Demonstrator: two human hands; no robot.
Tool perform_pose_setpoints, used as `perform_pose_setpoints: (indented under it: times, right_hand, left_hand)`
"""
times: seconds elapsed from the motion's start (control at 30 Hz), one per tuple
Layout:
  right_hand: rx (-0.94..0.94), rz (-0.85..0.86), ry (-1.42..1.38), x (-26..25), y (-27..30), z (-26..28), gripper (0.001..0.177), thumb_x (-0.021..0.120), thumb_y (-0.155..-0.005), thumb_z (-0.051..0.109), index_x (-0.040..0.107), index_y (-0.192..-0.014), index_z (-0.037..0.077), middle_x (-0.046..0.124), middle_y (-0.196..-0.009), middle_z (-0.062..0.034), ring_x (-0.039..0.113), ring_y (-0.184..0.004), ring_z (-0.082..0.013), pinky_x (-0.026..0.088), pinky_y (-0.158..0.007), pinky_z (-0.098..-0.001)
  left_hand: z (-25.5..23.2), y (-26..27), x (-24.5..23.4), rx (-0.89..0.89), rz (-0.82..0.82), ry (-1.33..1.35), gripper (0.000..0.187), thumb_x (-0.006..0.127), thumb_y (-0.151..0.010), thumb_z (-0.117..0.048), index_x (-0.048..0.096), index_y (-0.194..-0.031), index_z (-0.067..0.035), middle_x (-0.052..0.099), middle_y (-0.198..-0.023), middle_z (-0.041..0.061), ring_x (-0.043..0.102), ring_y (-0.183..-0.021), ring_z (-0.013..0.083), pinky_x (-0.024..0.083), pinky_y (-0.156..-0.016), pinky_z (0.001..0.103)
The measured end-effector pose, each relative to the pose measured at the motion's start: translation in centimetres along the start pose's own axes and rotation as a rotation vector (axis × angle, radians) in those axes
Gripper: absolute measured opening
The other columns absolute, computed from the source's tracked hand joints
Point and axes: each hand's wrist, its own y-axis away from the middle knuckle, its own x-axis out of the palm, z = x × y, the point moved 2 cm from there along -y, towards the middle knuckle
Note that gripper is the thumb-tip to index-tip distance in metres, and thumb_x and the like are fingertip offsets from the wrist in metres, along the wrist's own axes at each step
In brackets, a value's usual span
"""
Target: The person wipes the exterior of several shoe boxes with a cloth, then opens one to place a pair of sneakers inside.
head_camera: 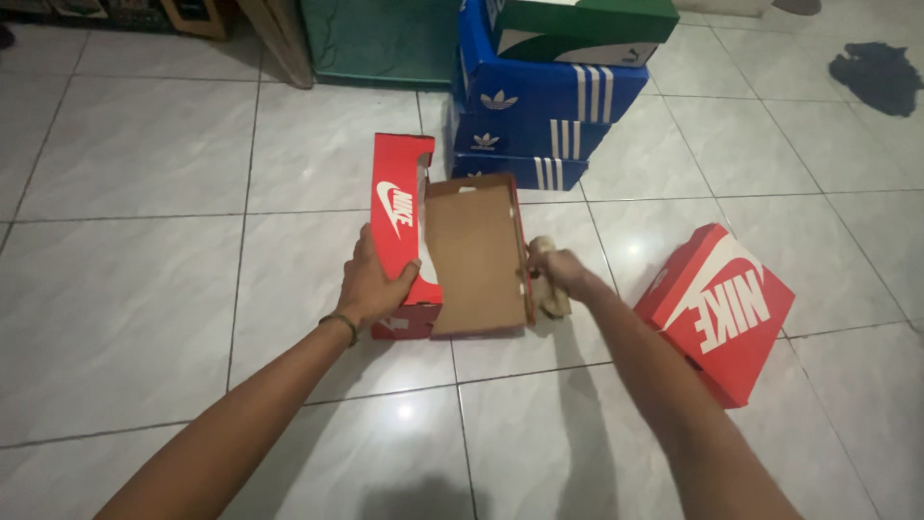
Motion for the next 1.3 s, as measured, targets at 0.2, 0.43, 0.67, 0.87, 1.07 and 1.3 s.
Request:
perform_pose_setpoints:
  times: [0.2, 0.43, 0.67, 0.87, 1.07, 1.3]
  right_hand:
    - [-0.227, 0.233, -0.397, 2.0, 4.5, 6.9, 0.067, 0.059, -0.092, 0.040, 0.047, -0.147, 0.002, 0.061, -0.125, -0.0147, 0.056, -0.104, -0.0228, 0.046, -0.084, -0.0351]
    - [-0.470, 0.173, -0.317, 8.3, 8.1, 13.6, 0.060, 0.071, -0.088, 0.035, 0.059, -0.135, -0.002, 0.069, -0.111, -0.0099, 0.064, -0.099, -0.0175, 0.052, -0.091, -0.0319]
    - [-0.617, 0.266, -0.470, 10.7, 8.6, 13.7, 0.048, 0.064, -0.091, 0.020, 0.054, -0.131, -0.004, 0.068, -0.117, -0.0092, 0.068, -0.106, -0.0151, 0.053, -0.097, -0.0308]
    - [-0.389, 0.196, -0.379, 10.4, 7.2, 10.4, 0.041, 0.059, -0.094, 0.018, 0.065, -0.126, -0.006, 0.072, -0.112, -0.0141, 0.069, -0.097, -0.0183, 0.055, -0.086, -0.0321]
    - [-0.147, -0.160, 0.102, 0.5, 4.8, 2.1, 0.045, 0.063, -0.088, 0.025, 0.061, -0.121, -0.007, 0.065, -0.108, -0.0254, 0.063, -0.094, -0.0362, 0.056, -0.080, -0.0461]
    - [-0.053, -0.670, 0.790, -11.6, 10.8, -3.7, 0.049, 0.072, -0.083, 0.048, 0.074, -0.113, 0.009, 0.059, -0.130, -0.0200, 0.055, -0.122, -0.0441, 0.057, -0.085, -0.0542]
  left_hand:
    - [0.0, 0.1, 0.0, -0.011, 0.008, 0.035, 0.082, 0.073, -0.084, -0.036, 0.027, -0.147, -0.009, 0.050, -0.142, 0.026, 0.057, -0.123, 0.0485, 0.048, -0.105, 0.051]
    - [0.2, -0.1, -0.1, -0.041, 0.011, 0.067, 0.080, 0.069, -0.084, -0.039, 0.031, -0.147, -0.009, 0.056, -0.141, 0.024, 0.061, -0.124, 0.0428, 0.048, -0.108, 0.048]
    - [-2.5, 0.0, -2.8, -0.246, 0.121, -0.123, 0.115, 0.070, -0.066, -0.081, 0.047, -0.137, 0.007, 0.063, -0.137, 0.030, 0.068, -0.125, 0.0383, 0.057, -0.106, 0.045]
    - [-1.0, -1.0, -2.2, -0.085, 0.213, -0.523, 0.101, 0.077, -0.071, -0.074, 0.049, -0.150, -0.019, 0.019, -0.157, 0.034, 0.035, -0.136, 0.0581, 0.042, -0.105, 0.057]
    - [4.5, -0.3, -0.6, -0.272, 0.337, 0.524, 0.088, 0.056, -0.080, -0.056, 0.036, -0.142, 0.002, 0.057, -0.136, 0.029, 0.064, -0.119, 0.0416, 0.054, -0.097, 0.051]
    - [8.7, 0.0, 6.1, -0.236, 0.349, 0.436, 0.066, 0.052, -0.091, -0.051, 0.050, -0.134, 0.000, 0.064, -0.122, 0.015, 0.062, -0.109, 0.0254, 0.048, -0.097, 0.041]
